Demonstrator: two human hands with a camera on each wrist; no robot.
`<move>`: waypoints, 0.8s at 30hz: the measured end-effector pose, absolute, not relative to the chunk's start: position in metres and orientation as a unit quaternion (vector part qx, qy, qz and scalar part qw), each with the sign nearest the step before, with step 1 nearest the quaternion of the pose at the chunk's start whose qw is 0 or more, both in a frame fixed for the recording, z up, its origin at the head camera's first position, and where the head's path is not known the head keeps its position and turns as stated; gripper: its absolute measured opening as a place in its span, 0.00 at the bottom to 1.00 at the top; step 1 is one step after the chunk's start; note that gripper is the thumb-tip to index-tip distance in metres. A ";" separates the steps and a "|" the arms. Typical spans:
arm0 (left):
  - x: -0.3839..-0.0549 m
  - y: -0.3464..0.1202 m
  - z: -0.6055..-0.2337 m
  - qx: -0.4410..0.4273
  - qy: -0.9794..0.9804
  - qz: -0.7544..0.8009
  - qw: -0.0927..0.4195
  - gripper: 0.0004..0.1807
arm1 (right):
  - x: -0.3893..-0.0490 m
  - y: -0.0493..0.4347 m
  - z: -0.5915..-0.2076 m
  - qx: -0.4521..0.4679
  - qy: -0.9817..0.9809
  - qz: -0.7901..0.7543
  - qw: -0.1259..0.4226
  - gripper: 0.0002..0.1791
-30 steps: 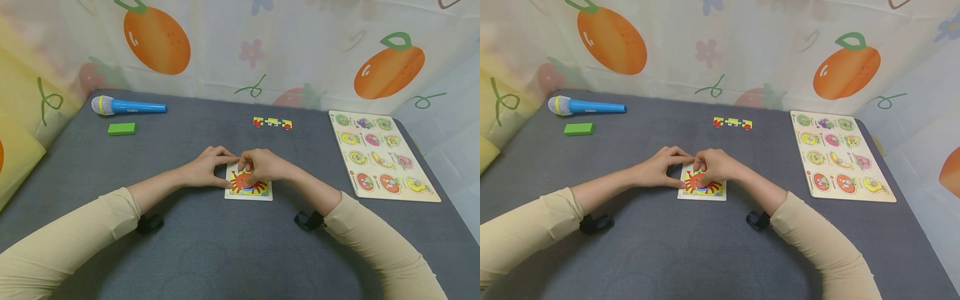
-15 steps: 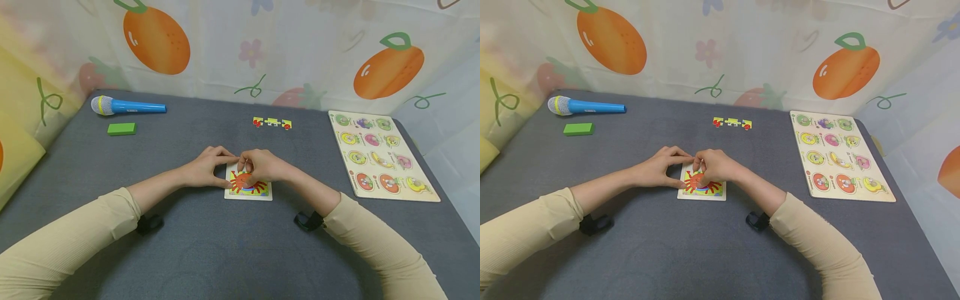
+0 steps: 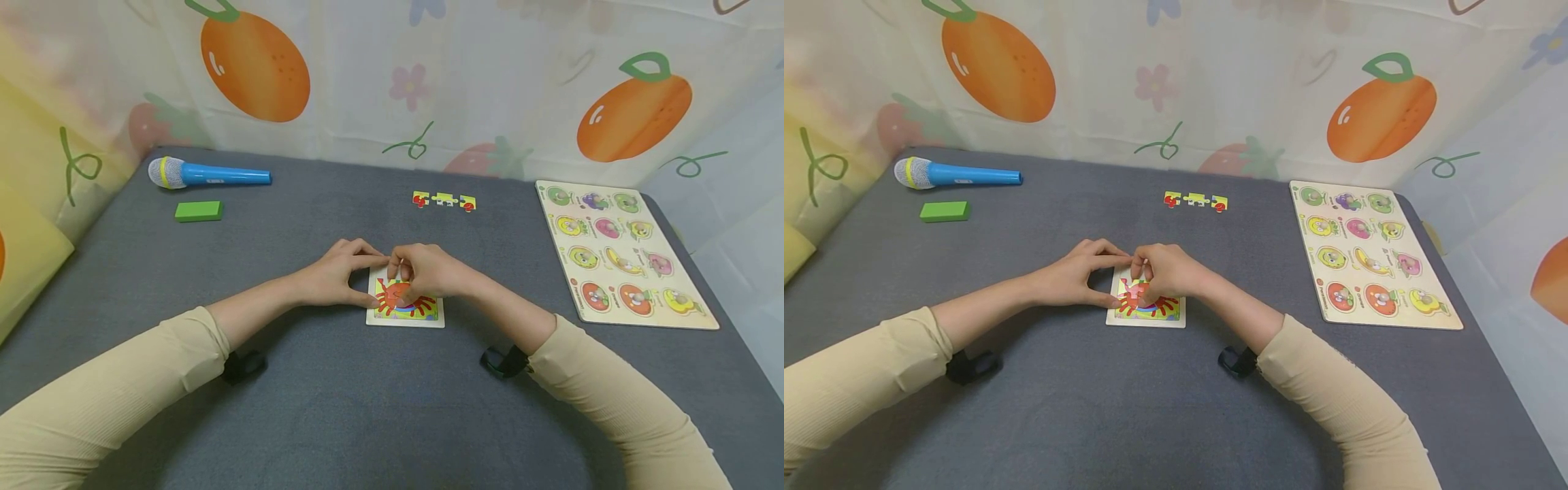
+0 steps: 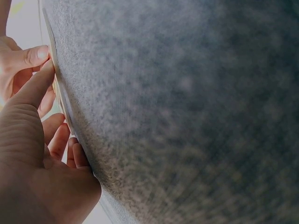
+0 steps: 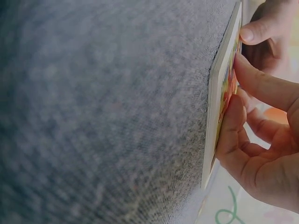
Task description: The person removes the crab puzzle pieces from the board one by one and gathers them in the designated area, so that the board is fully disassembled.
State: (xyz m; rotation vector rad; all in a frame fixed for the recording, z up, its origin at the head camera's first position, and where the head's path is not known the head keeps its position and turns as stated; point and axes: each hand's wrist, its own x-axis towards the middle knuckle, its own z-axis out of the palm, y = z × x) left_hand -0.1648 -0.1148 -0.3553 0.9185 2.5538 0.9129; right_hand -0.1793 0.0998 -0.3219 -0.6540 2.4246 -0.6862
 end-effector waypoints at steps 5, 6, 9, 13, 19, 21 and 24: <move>-0.165 -0.115 -0.356 0.317 0.883 0.316 0.139 0.40 | -0.179 0.100 -0.322 -0.246 0.898 -0.254 0.261 0.21; -0.165 -0.115 -0.356 0.318 0.883 0.315 0.138 0.40 | -0.179 0.100 -0.322 -0.246 0.898 -0.254 0.260 0.21; -0.166 -0.116 -0.358 0.318 0.884 0.313 0.138 0.40 | -0.179 0.100 -0.322 -0.247 0.899 -0.256 0.258 0.21; -0.166 -0.116 -0.358 0.317 0.885 0.313 0.139 0.40 | -0.179 0.101 -0.322 -0.249 0.897 -0.259 0.256 0.21; -0.165 -0.116 -0.358 0.318 0.883 0.316 0.138 0.41 | -0.179 0.102 -0.323 -0.258 0.893 -0.265 0.255 0.22; -0.165 -0.116 -0.358 0.318 0.883 0.317 0.138 0.41 | -0.178 0.102 -0.323 -0.258 0.893 -0.265 0.254 0.22; -0.165 -0.116 -0.357 0.319 0.882 0.318 0.138 0.40 | -0.178 0.102 -0.323 -0.258 0.894 -0.265 0.252 0.22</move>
